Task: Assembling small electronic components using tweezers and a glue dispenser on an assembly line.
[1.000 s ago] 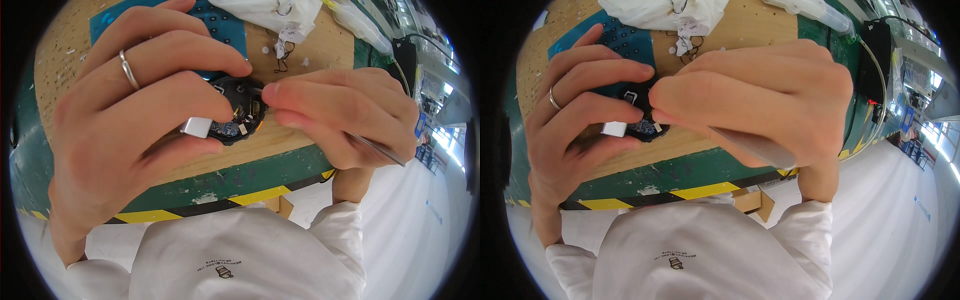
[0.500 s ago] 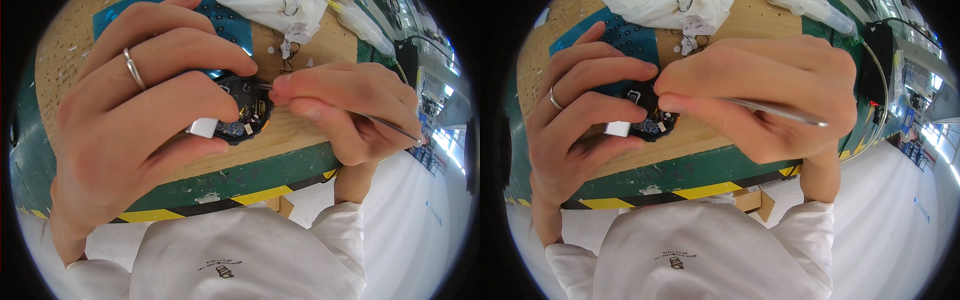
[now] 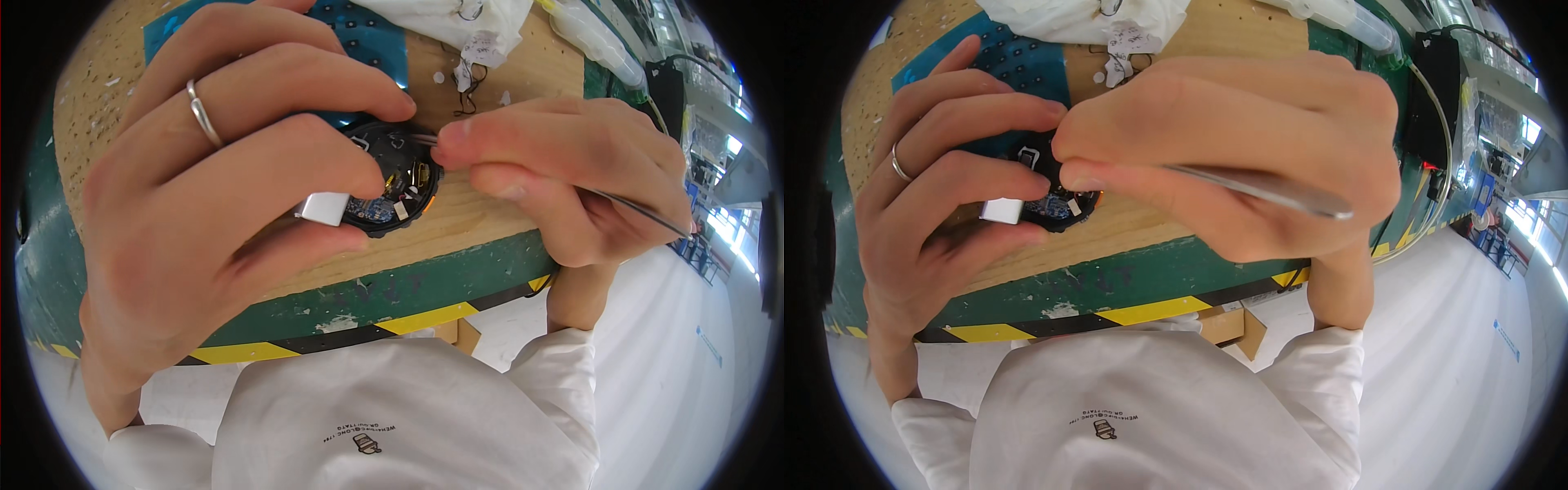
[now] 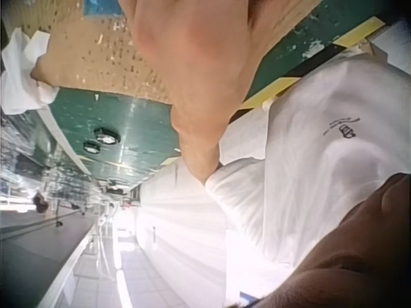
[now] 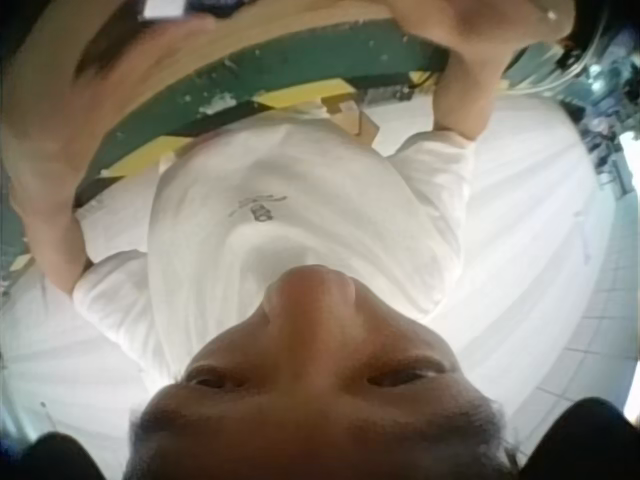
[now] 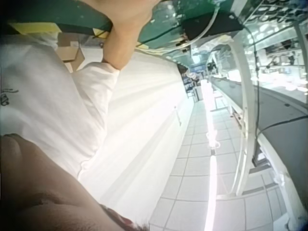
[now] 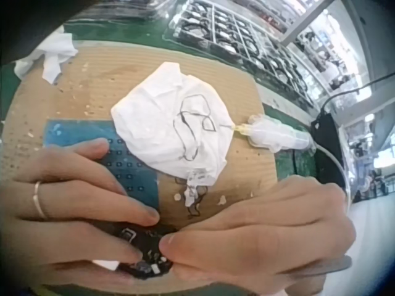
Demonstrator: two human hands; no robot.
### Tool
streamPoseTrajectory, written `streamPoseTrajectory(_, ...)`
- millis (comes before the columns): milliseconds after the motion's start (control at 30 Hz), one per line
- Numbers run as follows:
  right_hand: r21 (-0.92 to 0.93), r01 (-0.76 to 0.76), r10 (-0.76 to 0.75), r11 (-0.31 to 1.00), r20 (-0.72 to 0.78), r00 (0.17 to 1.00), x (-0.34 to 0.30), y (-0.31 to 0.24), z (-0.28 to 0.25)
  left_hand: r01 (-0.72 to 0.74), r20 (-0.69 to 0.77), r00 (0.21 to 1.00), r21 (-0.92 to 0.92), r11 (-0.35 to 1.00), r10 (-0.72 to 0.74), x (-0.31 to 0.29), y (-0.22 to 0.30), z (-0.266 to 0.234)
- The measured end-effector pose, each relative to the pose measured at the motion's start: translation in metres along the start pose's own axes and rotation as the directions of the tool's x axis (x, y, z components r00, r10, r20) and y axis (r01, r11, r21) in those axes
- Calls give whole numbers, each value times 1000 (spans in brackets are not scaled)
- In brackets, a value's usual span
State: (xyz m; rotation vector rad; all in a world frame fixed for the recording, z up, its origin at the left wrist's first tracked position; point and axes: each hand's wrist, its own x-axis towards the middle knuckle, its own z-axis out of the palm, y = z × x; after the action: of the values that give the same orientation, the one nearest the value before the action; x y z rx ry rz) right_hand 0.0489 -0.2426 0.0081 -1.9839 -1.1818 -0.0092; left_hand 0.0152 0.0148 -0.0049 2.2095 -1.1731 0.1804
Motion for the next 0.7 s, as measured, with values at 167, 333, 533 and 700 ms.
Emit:
streamPoseTrajectory(167,53,66,-64,996,-40,997,-4,12,11,199,93,976,2,980,-199,1,9,-3)
streamPoseTrajectory(333,121,95,-84,988,-96,992,-5,17,13,134,-154,976,-147,980,-156,-7,3,19)
streamPoseTrajectory(533,90,10,1,996,-116,993,-6,9,9,133,-150,977,-146,980,-155,-6,4,16)
streamPoseTrajectory(700,53,202,-195,978,-118,974,-7,24,10,153,-142,975,-141,978,-173,-6,3,19)
